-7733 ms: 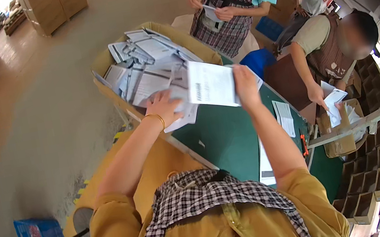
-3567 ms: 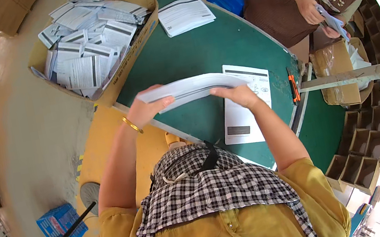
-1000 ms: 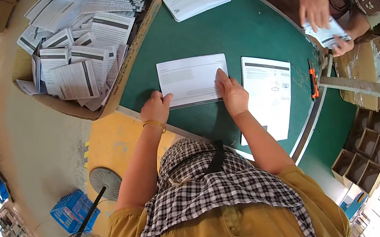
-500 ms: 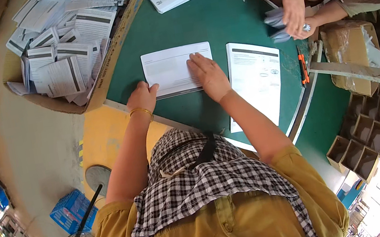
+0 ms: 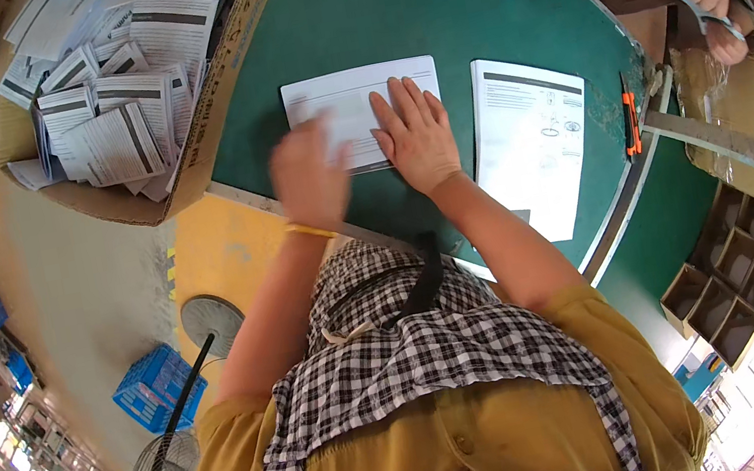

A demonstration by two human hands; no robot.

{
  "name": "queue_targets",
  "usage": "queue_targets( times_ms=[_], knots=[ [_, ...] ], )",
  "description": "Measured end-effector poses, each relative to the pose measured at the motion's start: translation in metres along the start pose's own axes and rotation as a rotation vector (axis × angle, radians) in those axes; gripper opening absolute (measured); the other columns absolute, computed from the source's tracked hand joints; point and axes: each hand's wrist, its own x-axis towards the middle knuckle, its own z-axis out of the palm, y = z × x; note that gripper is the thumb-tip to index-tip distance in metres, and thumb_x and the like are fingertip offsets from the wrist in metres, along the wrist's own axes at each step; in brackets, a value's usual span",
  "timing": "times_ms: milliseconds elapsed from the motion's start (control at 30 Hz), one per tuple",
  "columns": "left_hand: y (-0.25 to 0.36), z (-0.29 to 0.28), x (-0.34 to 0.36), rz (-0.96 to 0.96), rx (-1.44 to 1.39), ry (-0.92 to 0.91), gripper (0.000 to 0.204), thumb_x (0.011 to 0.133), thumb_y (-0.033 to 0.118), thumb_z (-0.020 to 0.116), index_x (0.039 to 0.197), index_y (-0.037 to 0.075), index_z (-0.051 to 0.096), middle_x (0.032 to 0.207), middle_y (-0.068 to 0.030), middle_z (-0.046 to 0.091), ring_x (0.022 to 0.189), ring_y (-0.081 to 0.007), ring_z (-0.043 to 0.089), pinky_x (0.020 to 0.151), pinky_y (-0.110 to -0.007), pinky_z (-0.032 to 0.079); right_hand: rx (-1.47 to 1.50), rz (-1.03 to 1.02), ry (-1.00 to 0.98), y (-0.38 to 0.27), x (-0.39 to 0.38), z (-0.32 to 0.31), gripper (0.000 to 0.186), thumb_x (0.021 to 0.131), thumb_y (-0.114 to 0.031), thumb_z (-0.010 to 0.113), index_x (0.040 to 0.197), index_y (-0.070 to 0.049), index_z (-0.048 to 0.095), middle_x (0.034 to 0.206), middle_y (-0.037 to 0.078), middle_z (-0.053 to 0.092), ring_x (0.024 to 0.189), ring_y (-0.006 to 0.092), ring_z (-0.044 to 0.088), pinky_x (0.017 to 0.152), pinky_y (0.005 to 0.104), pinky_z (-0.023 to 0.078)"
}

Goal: Folding and stacking paper instruction manuals at a work table.

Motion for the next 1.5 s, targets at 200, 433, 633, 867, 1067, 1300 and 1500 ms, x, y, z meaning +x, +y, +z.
queue_targets(
  times_ms=[200,433,633,867,1067,1300,1500],
  knots=[
    [0.024,0.050,0.031,0.355,-0.069,-0.055,0.048,0.087,0.031,0.053,0.131,0.012,0.048,0.140,-0.0070,0.043,0.129,-0.0241,0.039,0.109,-0.041,0.026,-0.022,0.025,-0.060,0.005,0.013,0.006,0.050,0.089,-0.027,0.047,0.136,-0.010,0.043,0.143,0.010,0.038,0.137,0.0261,0.028,0.110,0.0438,0.023],
    [-0.014,0.029,0.017,0.378,-0.030,-0.215,0.048,0.089,0.028,0.052,0.135,0.012,0.045,0.143,-0.0064,0.040,0.134,-0.0237,0.033,0.114,-0.039,0.019,-0.089,0.012,-0.073,0.003,0.007,-0.003,0.046,0.088,-0.024,0.052,0.133,-0.014,0.048,0.143,0.008,0.039,0.136,0.0242,0.031,0.110,0.0418,0.025],
    [-0.039,0.023,0.001,0.404,0.122,-0.238,0.053,0.089,0.027,0.049,0.138,0.009,0.039,0.144,-0.0061,0.037,0.137,-0.0202,0.026,0.115,-0.039,0.016,0.166,0.091,0.091,-0.015,0.013,-0.006,0.046,0.087,-0.022,0.056,0.130,-0.010,0.048,0.137,0.011,0.045,0.129,0.0290,0.040,0.106,0.0433,0.032],
    [-0.045,0.027,0.001,0.356,0.296,-0.433,0.051,0.092,0.028,0.043,0.137,0.005,0.041,0.146,-0.0083,0.034,0.138,-0.0227,0.025,0.116,-0.040,0.013,0.487,-0.219,0.131,-0.045,0.025,0.005,0.054,0.080,-0.015,0.062,0.131,-0.006,0.048,0.133,0.017,0.047,0.124,0.0344,0.043,0.106,0.0436,0.035],
    [-0.042,0.021,0.007,0.374,0.165,-0.275,0.050,0.091,0.026,0.051,0.137,0.010,0.042,0.147,-0.0045,0.033,0.138,-0.0205,0.026,0.115,-0.040,0.017,0.403,-0.127,0.122,-0.006,0.016,0.001,0.052,0.078,-0.005,0.062,0.128,-0.005,0.050,0.131,0.015,0.049,0.125,0.0323,0.044,0.106,0.0415,0.036],
    [-0.060,0.003,0.000,0.737,0.085,-0.168,0.042,0.078,0.021,0.061,0.118,0.009,0.056,0.124,-0.0067,0.053,0.121,-0.0245,0.046,0.100,-0.038,0.038,0.313,-0.205,0.157,-0.001,0.008,0.003,0.044,0.078,-0.003,0.053,0.122,0.000,0.053,0.128,0.019,0.051,0.124,0.0358,0.045,0.106,0.0425,0.036],
    [-0.057,-0.017,-0.003,0.852,0.080,-0.371,0.037,0.082,0.016,0.051,0.117,0.004,0.053,0.109,-0.0079,0.057,0.104,-0.0240,0.055,0.088,-0.036,0.046,0.295,-0.181,0.192,0.000,-0.001,0.004,0.045,0.074,-0.007,0.062,0.118,-0.001,0.055,0.126,0.017,0.052,0.119,0.0344,0.049,0.100,0.0423,0.041]
  ],
)
